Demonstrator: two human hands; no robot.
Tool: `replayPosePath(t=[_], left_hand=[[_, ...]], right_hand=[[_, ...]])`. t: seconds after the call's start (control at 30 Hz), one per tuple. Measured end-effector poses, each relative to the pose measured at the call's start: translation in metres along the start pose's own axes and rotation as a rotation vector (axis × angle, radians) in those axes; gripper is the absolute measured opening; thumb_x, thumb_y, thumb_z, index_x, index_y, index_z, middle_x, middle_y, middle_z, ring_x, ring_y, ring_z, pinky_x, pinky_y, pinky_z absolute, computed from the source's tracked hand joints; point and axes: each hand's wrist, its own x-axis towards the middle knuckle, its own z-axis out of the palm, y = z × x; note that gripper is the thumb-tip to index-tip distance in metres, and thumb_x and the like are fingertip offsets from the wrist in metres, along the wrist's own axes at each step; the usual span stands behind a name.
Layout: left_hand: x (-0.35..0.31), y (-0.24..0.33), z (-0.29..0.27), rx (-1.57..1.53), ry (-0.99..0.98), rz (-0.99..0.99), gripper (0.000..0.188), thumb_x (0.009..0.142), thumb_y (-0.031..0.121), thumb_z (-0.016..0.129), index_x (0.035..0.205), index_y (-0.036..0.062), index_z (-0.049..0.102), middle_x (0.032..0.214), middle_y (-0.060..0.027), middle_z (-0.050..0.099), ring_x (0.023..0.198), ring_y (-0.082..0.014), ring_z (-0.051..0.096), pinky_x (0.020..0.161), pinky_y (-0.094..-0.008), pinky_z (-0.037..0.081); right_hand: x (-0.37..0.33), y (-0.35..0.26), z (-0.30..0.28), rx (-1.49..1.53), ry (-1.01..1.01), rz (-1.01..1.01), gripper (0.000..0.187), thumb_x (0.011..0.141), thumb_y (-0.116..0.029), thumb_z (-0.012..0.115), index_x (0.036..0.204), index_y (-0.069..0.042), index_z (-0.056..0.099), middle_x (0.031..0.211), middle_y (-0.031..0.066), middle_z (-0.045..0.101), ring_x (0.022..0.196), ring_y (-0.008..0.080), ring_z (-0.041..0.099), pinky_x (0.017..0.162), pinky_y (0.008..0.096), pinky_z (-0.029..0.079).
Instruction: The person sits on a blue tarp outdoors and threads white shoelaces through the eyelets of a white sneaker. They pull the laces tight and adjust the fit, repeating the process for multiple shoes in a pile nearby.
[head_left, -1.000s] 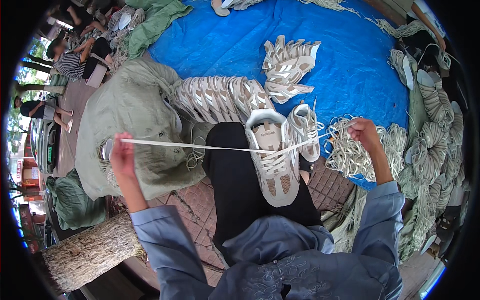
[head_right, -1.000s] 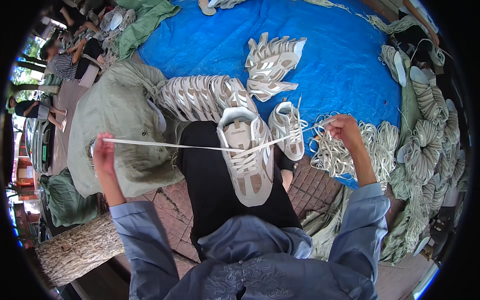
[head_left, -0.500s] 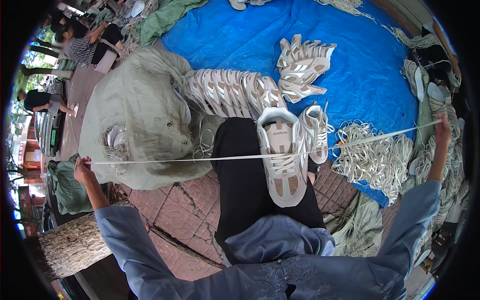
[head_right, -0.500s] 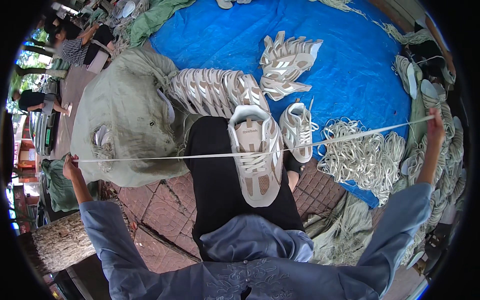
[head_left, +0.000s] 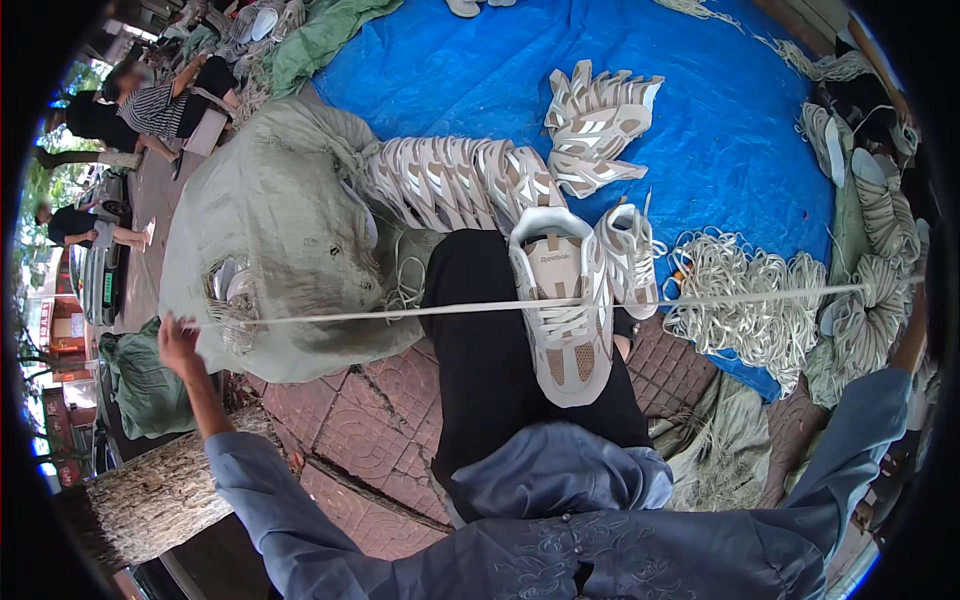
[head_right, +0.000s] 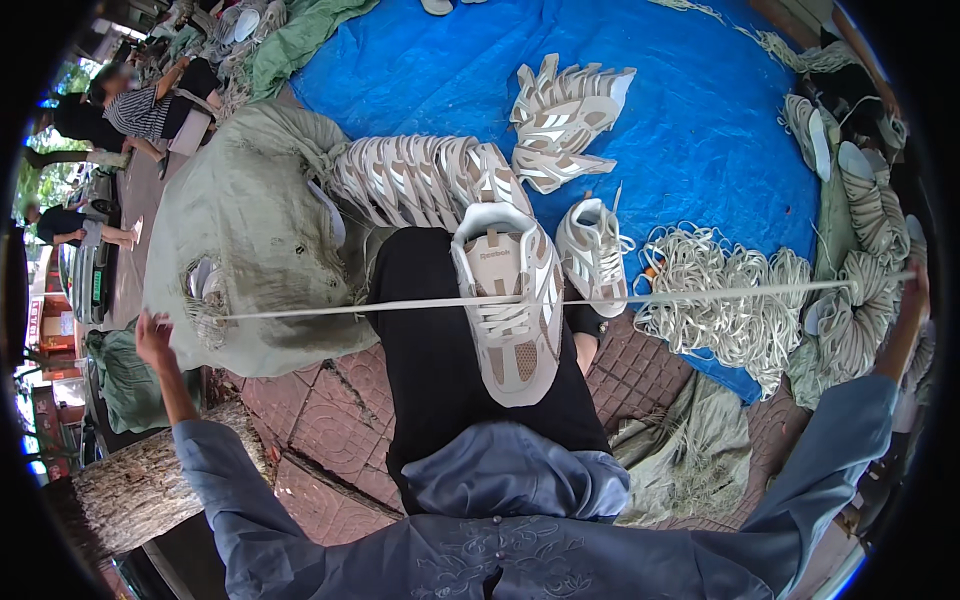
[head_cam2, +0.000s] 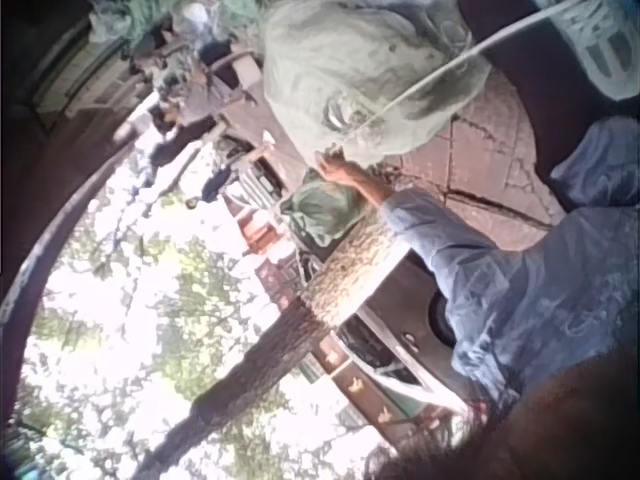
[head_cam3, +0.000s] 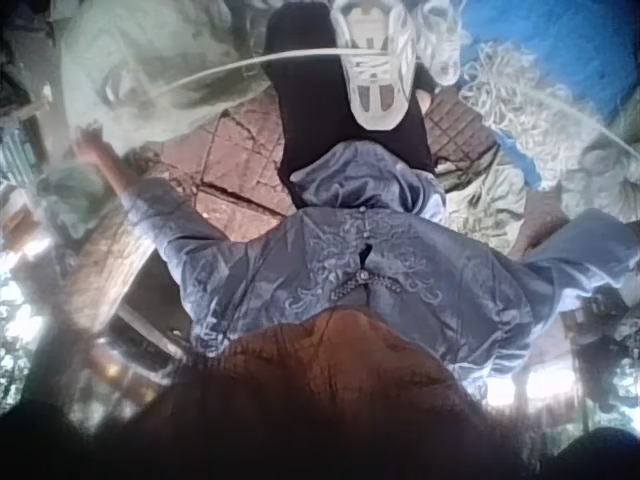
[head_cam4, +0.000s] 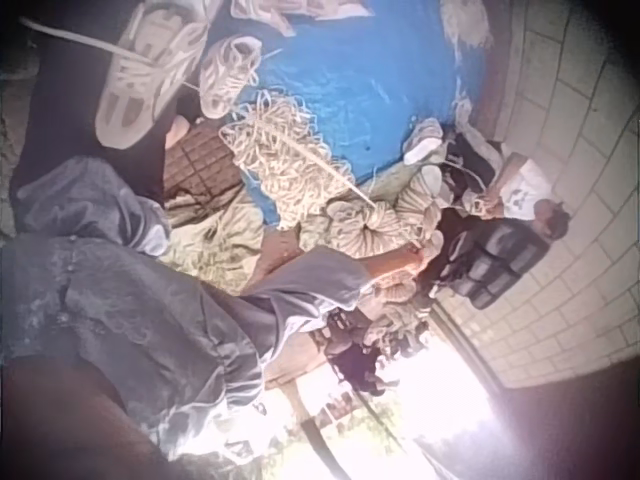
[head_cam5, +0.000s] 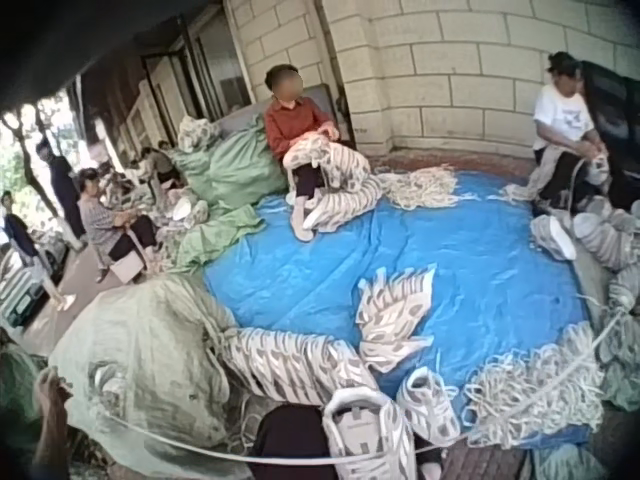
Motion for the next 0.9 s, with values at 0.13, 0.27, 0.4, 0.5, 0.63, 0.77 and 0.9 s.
replayPosePath(t=[0.13, 0.27, 0.4, 0.5, 0.63, 0.77, 0.9], left_hand=[[-0.125, -0.001, 0.124, -0.197, -0.648, -0.024, 0.033, 0.087, 0.016, 0.054, 0.116, 0.0009, 0.051, 0.084, -0.0094, 0.059, 0.072, -0.0193, 0.061, 0.067, -0.0303, 0.052], [-0.286, 0.012, 0.204, -0.115, -1.014, 0.105, 0.012, 0.084, 0.010, 0.056, 0.093, 0.0031, 0.058, 0.075, -0.0045, 0.059, 0.071, -0.0131, 0.060, 0.066, -0.0266, 0.048], [-0.366, 0.026, 0.233, 0.250, -0.901, 0.804, 0.005, 0.073, 0.006, 0.062, 0.078, 0.0052, 0.060, 0.074, -0.0096, 0.060, 0.072, -0.0273, 0.057, 0.064, -0.0378, 0.047], [-0.388, 0.025, 0.233, 0.390, -0.971, 0.833, 0.005, 0.072, 0.002, 0.059, 0.076, 0.0051, 0.059, 0.069, -0.0100, 0.058, 0.067, -0.0287, 0.056, 0.059, -0.0383, 0.045], [-0.401, 0.014, 0.232, 0.429, -1.053, 0.837, 0.010, 0.063, -0.002, 0.056, 0.071, 0.0043, 0.054, 0.066, -0.0093, 0.055, 0.065, -0.0266, 0.057, 0.054, -0.0368, 0.047], [-0.407, 0.009, 0.231, 0.447, -1.018, 0.858, 0.010, 0.061, -0.001, 0.057, 0.069, 0.0033, 0.053, 0.066, -0.0100, 0.055, 0.064, -0.0269, 0.057, 0.052, -0.0365, 0.048], [-0.412, 0.013, 0.226, 0.517, -0.982, 0.949, 0.009, 0.063, -0.001, 0.058, 0.070, 0.0028, 0.053, 0.064, -0.0101, 0.054, 0.062, -0.0267, 0.056, 0.051, -0.0364, 0.047]], right_hand=[[-0.132, -0.041, 0.210, 0.107, -0.404, -0.107, 0.037, 0.088, -0.012, 0.049, 0.120, 0.006, 0.047, 0.105, 0.0142, 0.059, 0.090, 0.0162, 0.058, 0.076, 0.0250, 0.045], [-0.347, -0.093, 0.443, 0.236, -0.843, 0.117, 0.026, 0.081, -0.002, 0.051, 0.105, 0.004, 0.055, 0.071, 0.0096, 0.064, 0.053, 0.0124, 0.058, 0.050, 0.0229, 0.046], [-0.470, -0.151, 0.539, 0.158, -1.277, 0.271, 0.002, 0.077, -0.002, 0.060, 0.077, 0.000, 0.060, 0.067, 0.0051, 0.059, 0.053, 0.0111, 0.058, 0.049, 0.0231, 0.045], [-0.495, -0.168, 0.556, -0.167, -1.260, -0.195, 0.006, 0.077, 0.000, 0.056, 0.081, 0.000, 0.060, 0.063, 0.0070, 0.057, 0.051, 0.0126, 0.059, 0.048, 0.0263, 0.046], [-0.497, -0.162, 0.552, -0.177, -1.307, 0.137, 0.006, 0.075, 0.000, 0.058, 0.080, 0.001, 0.061, 0.063, 0.0076, 0.058, 0.049, 0.0124, 0.059, 0.044, 0.0257, 0.043], [-0.493, -0.155, 0.547, -0.021, -1.326, 0.335, 0.004, 0.074, 0.000, 0.060, 0.078, 0.001, 0.062, 0.064, 0.0068, 0.059, 0.049, 0.0109, 0.059, 0.041, 0.0227, 0.040], [-0.490, -0.154, 0.546, 0.006, -1.347, 0.491, 0.005, 0.074, -0.001, 0.061, 0.078, 0.002, 0.063, 0.064, 0.0056, 0.060, 0.050, 0.0106, 0.058, 0.040, 0.0216, 0.039]])
